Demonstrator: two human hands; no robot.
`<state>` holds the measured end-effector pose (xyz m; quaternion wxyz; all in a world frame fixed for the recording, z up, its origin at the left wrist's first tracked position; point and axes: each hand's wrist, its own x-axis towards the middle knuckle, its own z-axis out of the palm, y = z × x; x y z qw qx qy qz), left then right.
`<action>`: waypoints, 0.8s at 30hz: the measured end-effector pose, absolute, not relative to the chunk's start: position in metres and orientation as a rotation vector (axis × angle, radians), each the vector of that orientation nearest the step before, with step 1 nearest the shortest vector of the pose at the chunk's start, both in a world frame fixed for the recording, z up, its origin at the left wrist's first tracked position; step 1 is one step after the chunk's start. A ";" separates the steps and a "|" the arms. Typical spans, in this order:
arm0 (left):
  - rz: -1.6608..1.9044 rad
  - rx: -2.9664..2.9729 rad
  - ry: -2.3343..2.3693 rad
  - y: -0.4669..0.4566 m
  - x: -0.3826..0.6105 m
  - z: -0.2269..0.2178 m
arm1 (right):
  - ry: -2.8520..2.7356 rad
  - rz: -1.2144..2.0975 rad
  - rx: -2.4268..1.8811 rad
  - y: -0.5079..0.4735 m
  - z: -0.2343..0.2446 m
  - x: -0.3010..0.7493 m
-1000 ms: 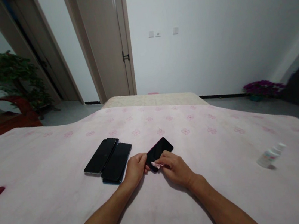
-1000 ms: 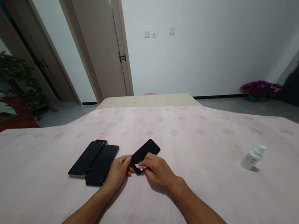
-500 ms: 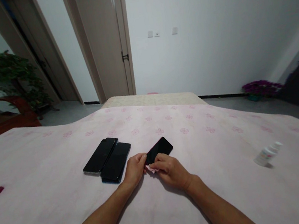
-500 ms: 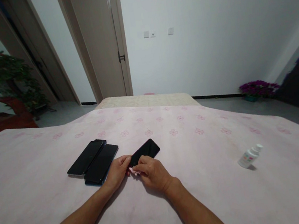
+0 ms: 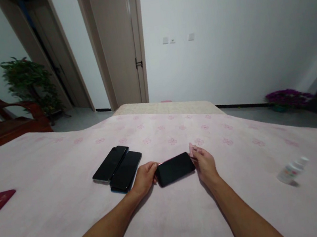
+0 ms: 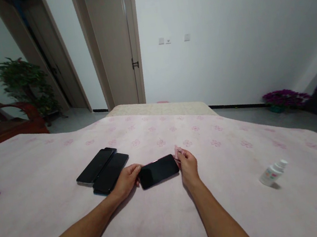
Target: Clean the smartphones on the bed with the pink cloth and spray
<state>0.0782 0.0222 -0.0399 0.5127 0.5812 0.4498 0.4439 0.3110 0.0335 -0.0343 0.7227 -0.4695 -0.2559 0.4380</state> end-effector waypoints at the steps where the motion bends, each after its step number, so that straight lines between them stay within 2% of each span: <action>1: 1.068 1.412 1.079 0.021 0.078 -0.040 | -0.550 1.029 -1.010 0.032 -0.032 0.309; 13: 1.280 1.512 1.295 0.038 0.079 -0.036 | -0.630 1.325 -1.087 0.004 -0.025 0.273; 19: 1.340 1.415 1.378 0.062 0.086 -0.040 | -0.579 1.339 -1.067 -0.004 -0.026 0.254; 24: 1.362 1.346 1.319 0.096 0.119 -0.026 | -0.360 1.246 -1.012 -0.003 -0.026 0.251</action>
